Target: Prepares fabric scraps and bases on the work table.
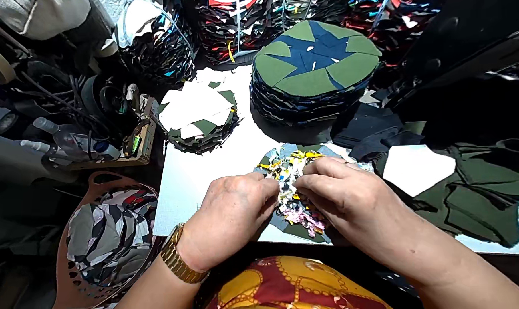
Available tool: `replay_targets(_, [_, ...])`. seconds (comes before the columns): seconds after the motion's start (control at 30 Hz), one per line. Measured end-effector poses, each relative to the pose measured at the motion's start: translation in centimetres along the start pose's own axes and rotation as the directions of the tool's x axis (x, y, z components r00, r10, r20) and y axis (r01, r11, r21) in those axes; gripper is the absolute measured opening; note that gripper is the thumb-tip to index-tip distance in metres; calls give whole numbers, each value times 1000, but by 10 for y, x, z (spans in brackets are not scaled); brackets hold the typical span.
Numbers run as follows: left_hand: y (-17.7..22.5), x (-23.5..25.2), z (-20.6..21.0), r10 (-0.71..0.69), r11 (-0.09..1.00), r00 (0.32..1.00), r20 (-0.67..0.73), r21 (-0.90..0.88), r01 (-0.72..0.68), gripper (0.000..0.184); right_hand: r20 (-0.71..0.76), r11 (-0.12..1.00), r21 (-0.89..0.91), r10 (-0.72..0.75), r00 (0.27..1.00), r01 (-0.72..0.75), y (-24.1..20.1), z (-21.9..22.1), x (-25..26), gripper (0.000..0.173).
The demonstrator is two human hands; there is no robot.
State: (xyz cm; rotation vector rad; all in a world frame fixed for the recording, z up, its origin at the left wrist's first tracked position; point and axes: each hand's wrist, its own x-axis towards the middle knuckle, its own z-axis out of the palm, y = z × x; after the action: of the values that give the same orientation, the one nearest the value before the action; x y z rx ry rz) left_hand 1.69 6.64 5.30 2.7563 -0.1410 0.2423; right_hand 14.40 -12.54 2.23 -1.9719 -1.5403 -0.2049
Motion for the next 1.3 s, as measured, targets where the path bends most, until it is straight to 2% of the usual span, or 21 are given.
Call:
replay_targets(0.1, [-4,-4,-4,-16,999,998,56,41,14,7,52,998,-23,-53,997,54,-3,-7,-4,16])
replay_targets(0.2, [-6,-5,-5,-22,1000,998,56,18,21,13,101,998,-41,-39,994,43,-4,-9,-8,17])
replay_targets(0.33, [-6,-1,-7,-38,995,997,-61,-96,32,24,59,996,70,54,997,-59,-2,-15,-7,25])
replay_targets(0.43, [-5,4,0,-56,991,987,-150,-130,37,21,-17,994,44,99,995,-98,-1,-10,0,25])
replay_targets(0.5, [-2,7,4,-74,993,991,-108,-102,63,18,-5,996,-15,93,996,-93,1,-3,4,29])
replay_targets(0.63, [1,7,6,-99,994,995,-3,-44,98,15,29,998,-51,39,999,-37,-1,3,10,15])
replay_targets(0.73, [0,3,3,-86,995,996,28,-48,87,8,-33,998,-46,49,998,-50,1,3,15,14])
replay_targets(0.87, [-2,0,0,-114,992,992,49,-49,117,19,-100,997,-24,72,992,-75,3,9,23,10])
replay_targets(1.0, [-9,2,-2,-108,985,994,-7,-138,106,27,-60,997,46,67,996,-64,7,10,20,16])
replay_targets(1.07, [-13,5,-5,-113,974,992,-59,-206,98,25,-109,994,74,89,990,-81,9,-3,19,19])
replay_targets(1.17, [-14,13,-7,-142,975,983,-120,-190,118,20,-172,991,-6,134,976,-137,20,-19,18,19])
replay_targets(1.3, [-8,28,-4,-137,979,983,-122,-171,115,17,-70,979,-54,192,979,-195,30,-13,15,18])
